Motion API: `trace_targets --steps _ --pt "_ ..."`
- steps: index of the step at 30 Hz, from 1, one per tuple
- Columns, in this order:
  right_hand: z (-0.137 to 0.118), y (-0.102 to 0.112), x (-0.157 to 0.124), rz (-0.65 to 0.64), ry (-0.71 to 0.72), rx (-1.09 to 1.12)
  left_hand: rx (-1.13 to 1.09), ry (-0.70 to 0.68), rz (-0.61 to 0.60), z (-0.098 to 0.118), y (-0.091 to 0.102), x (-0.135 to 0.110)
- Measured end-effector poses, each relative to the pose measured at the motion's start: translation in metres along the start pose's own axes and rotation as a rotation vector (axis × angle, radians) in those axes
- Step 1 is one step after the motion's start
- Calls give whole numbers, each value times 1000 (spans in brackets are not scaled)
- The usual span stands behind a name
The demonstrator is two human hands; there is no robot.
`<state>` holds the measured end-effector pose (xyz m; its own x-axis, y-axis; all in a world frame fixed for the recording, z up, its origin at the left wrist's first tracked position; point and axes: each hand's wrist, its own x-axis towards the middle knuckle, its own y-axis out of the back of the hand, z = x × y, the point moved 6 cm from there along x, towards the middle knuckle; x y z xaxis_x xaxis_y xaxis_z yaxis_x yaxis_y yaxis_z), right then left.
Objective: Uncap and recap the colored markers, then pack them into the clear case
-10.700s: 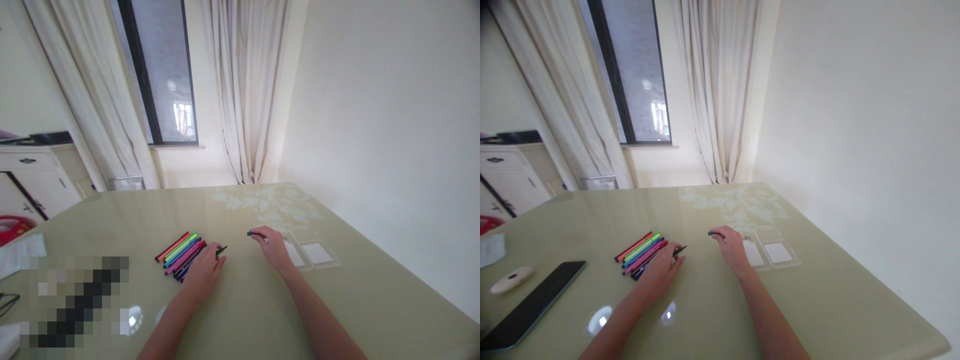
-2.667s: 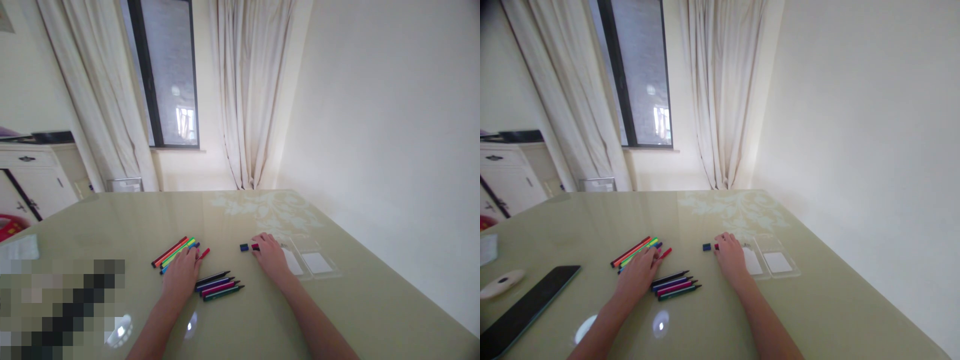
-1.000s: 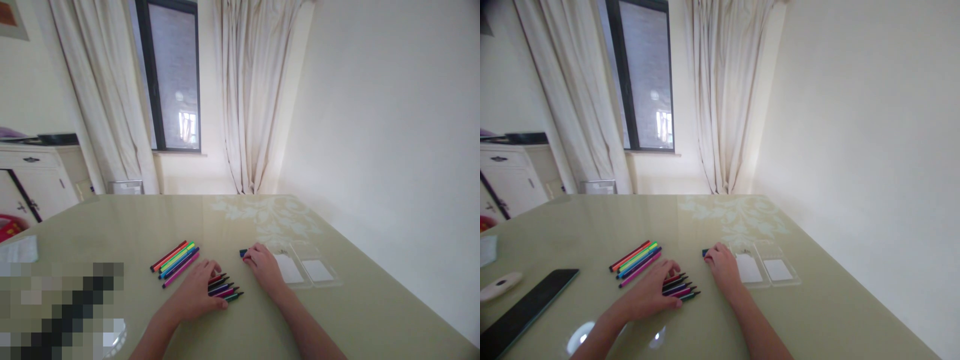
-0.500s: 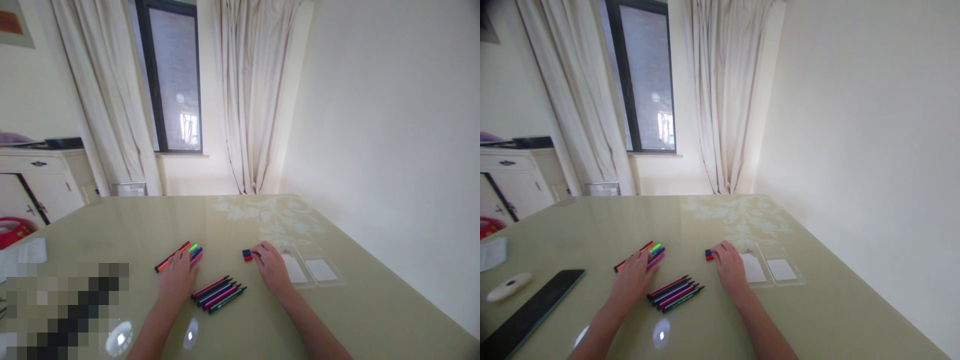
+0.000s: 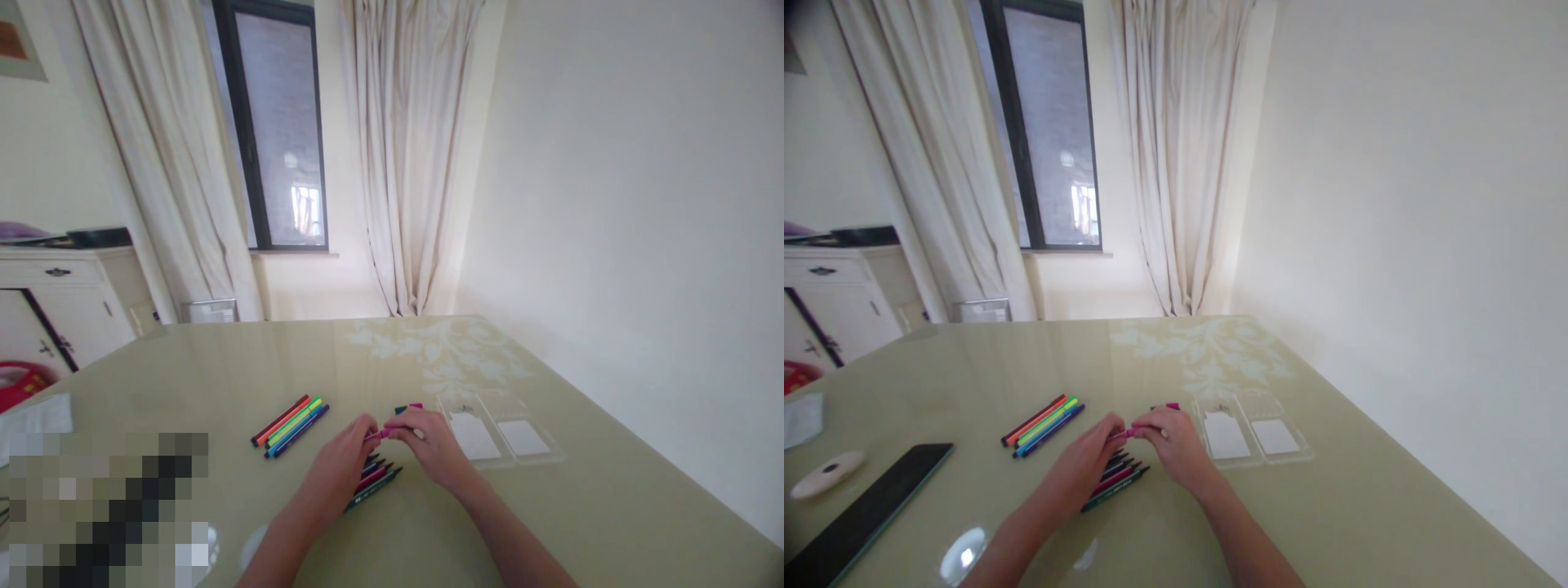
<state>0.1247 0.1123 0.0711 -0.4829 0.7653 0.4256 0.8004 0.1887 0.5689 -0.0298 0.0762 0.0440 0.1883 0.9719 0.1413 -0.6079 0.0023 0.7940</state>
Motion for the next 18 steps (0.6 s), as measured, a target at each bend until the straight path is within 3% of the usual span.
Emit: trace_targets --steps 2,5,7,10,14,18 --pt "11 20 1 65 -29 -5 7 28 7 -10 7 1" --pt "42 57 -1 263 -144 -38 47 115 81 -38 24 2" --pt "63 68 -4 278 -235 -88 69 137 127 -54 32 2" --pt "76 64 -6 197 -274 -246 132 119 103 -63 33 1" --pt "72 42 -6 52 -249 -406 161 158 44 -63 27 -2" --pt "68 34 -6 1 -244 -486 88 182 -23 -66 23 0"
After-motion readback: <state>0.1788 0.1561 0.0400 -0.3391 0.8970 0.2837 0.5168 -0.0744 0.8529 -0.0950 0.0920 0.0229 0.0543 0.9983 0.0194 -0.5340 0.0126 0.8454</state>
